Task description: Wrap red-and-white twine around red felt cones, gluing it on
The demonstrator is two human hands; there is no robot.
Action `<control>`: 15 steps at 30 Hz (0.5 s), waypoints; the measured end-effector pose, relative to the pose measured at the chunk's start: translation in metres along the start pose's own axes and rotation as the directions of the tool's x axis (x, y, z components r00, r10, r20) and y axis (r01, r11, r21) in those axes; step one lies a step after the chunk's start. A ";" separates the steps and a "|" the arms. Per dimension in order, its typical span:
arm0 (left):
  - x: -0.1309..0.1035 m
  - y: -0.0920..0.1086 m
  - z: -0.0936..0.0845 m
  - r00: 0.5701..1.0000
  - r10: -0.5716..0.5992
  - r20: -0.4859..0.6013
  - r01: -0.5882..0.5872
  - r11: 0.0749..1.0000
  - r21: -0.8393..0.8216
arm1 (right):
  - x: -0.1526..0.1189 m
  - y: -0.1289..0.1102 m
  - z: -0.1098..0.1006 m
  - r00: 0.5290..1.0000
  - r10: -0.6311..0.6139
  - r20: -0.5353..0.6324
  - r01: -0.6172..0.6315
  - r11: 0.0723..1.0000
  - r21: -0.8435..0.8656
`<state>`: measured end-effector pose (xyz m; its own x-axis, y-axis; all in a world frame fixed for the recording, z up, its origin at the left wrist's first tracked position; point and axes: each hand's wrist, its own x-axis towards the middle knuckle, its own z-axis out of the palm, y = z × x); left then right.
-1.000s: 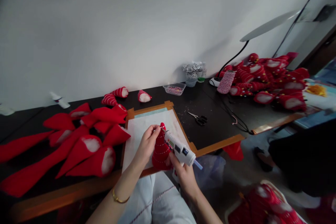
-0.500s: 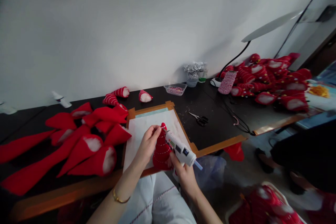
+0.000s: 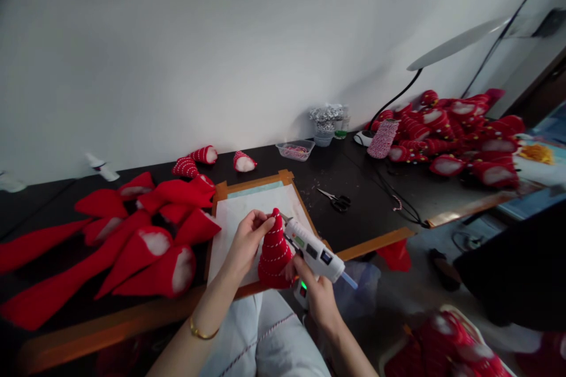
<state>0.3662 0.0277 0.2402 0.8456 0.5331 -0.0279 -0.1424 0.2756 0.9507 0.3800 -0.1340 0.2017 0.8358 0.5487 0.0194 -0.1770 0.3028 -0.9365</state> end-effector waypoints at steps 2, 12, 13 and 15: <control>-0.001 0.000 0.002 1.000 -0.023 -0.007 0.023 0.997 -0.077 | 0.003 -0.002 0.001 0.999 0.028 0.030 -0.028 1.000 0.006; -0.006 0.002 0.005 0.997 -0.072 -0.040 0.062 0.975 -0.214 | 0.012 0.002 0.003 0.996 0.054 0.075 -0.057 0.998 0.040; -0.006 0.002 0.004 0.997 -0.071 -0.034 0.062 0.973 -0.222 | 0.013 0.003 0.001 0.996 0.044 0.073 -0.046 0.998 0.033; -0.006 0.002 0.003 0.998 -0.056 -0.024 0.050 0.976 -0.212 | 0.016 0.005 -0.002 0.999 0.002 0.047 -0.002 1.000 0.004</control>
<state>0.3630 0.0227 0.2434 0.8399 0.5355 -0.0886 -0.2059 0.4654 0.8608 0.3935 -0.1256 0.1969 0.8100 0.5855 0.0345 -0.1804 0.3047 -0.9352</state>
